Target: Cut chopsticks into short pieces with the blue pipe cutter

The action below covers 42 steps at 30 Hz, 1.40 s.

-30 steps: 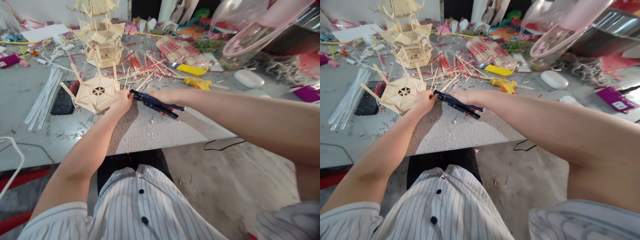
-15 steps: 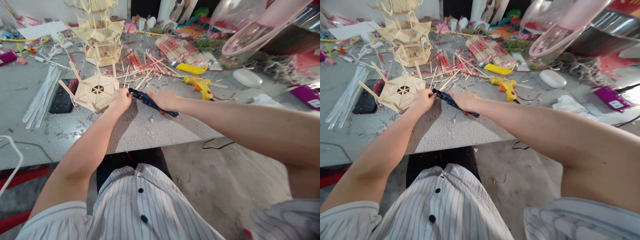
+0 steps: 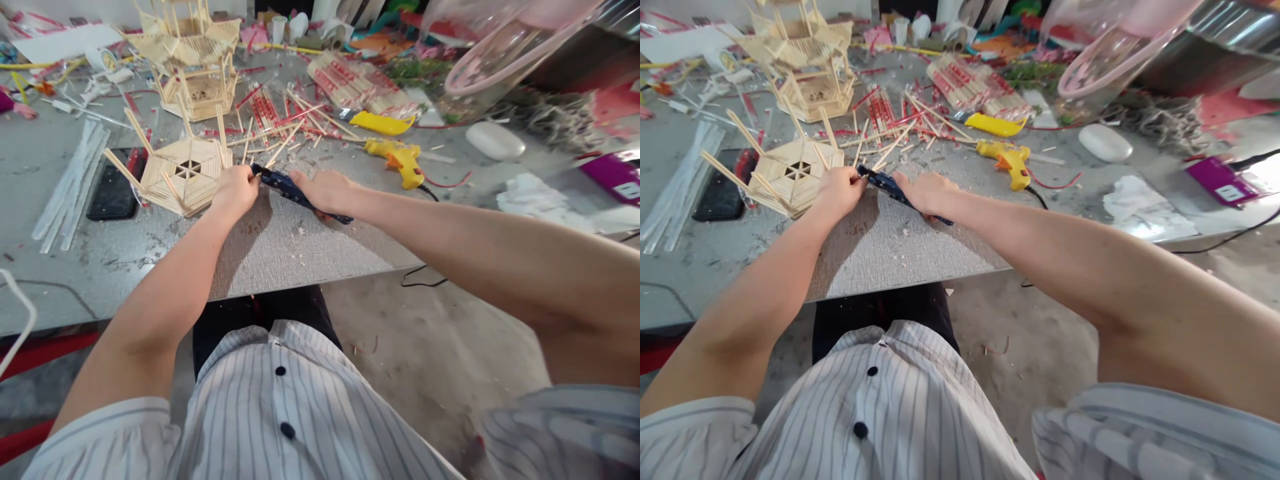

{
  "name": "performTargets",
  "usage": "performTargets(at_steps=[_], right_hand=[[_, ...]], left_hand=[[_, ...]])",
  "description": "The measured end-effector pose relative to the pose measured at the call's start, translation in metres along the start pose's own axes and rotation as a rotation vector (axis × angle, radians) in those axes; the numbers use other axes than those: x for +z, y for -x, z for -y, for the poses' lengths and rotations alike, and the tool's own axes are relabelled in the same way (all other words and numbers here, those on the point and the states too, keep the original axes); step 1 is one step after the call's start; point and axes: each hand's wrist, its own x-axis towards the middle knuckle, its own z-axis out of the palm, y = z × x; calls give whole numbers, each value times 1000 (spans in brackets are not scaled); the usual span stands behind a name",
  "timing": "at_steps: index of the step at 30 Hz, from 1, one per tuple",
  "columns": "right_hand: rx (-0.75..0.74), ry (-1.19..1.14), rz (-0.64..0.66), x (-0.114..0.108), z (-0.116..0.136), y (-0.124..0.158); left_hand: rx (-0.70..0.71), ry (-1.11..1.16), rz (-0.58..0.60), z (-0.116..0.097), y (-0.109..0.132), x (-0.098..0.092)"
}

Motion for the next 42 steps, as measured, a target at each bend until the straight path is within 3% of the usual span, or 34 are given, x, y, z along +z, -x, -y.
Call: performTargets(at_steps=[9, 18, 23, 27, 34, 42], right_hand=[[-16, -24, -15, 0, 0, -2], [-51, -270, 171, -11, -10, 3], [-169, -284, 198, -17, -17, 5], [-220, -178, 30, -22, -16, -4], [-243, -111, -470, -14, -7, -30], [-307, 43, -512, 5, -12, -23]], left_hand=[[14, -14, -16, -1, 2, -1], [43, 3, -33, 1, 2, 0], [19, 72, -76, -2, 2, 0], [28, 132, -102, 0, 0, -2], [29, 140, -92, 4, -1, 2], [103, 247, -217, 5, -1, 11]])
